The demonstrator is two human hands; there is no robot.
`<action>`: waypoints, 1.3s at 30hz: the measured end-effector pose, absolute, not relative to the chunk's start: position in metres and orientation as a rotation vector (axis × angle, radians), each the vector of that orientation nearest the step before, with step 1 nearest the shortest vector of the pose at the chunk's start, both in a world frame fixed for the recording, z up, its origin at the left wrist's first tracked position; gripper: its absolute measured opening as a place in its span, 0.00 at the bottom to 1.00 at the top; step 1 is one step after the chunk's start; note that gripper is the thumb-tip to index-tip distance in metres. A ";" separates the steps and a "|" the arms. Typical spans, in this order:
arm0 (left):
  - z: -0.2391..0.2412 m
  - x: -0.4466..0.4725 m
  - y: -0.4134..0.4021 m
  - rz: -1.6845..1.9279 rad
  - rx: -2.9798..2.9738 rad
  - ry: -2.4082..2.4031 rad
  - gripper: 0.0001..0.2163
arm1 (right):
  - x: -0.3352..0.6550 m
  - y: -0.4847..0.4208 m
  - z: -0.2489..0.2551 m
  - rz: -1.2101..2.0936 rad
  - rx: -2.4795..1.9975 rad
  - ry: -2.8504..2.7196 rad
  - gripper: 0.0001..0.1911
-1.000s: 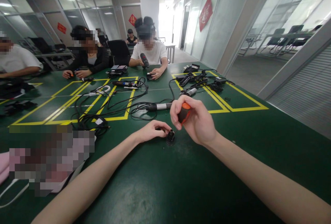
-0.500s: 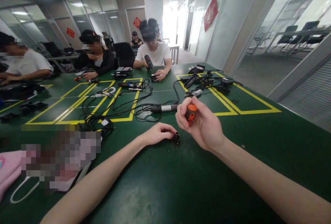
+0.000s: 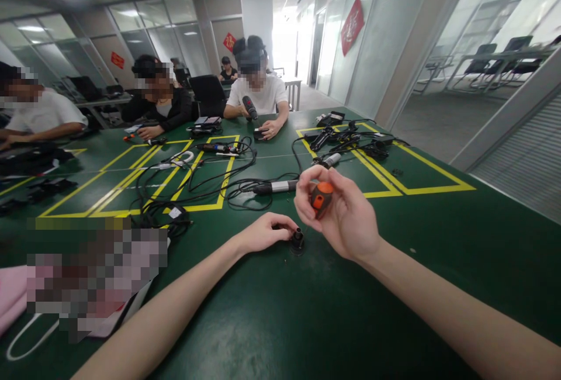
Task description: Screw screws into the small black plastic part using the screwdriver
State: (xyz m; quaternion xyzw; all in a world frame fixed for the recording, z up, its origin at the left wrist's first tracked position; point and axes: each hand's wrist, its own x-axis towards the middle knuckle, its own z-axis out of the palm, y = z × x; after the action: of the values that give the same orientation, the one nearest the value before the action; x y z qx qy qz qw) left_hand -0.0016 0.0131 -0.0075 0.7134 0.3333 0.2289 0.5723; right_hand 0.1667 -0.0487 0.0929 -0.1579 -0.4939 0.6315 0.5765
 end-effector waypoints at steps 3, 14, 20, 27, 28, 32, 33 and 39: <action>-0.008 -0.001 0.013 0.540 1.702 0.786 0.12 | 0.167 -0.050 0.091 1.479 -0.323 -1.161 0.11; -0.006 -0.001 0.012 0.535 1.752 0.762 0.12 | 0.164 -0.049 0.092 1.439 -0.421 -1.167 0.17; -0.007 -0.001 0.013 0.540 1.724 0.759 0.11 | 0.163 -0.046 0.093 1.485 -0.402 -1.163 0.18; -0.004 -0.002 0.013 0.531 1.757 0.756 0.11 | 0.164 -0.048 0.094 1.517 -0.355 -1.140 0.15; -0.005 -0.002 0.013 0.532 1.761 0.756 0.12 | 0.164 -0.049 0.094 1.522 -0.340 -1.139 0.13; -0.006 -0.003 0.013 0.548 1.762 0.733 0.11 | 0.163 -0.049 0.094 1.482 -0.354 -1.158 0.12; -0.006 -0.003 0.013 0.552 1.761 0.729 0.10 | 0.163 -0.049 0.095 1.461 -0.373 -1.169 0.15; -0.007 -0.003 0.014 0.535 1.792 0.786 0.12 | 0.162 -0.050 0.093 1.460 -0.417 -1.170 0.22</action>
State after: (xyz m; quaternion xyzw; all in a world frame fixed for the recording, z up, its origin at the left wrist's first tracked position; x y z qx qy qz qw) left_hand -0.0027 0.0141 -0.0067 0.7501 0.3291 0.2239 0.5281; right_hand 0.1620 -0.0500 0.0932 -0.1779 -0.4995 0.6232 0.5748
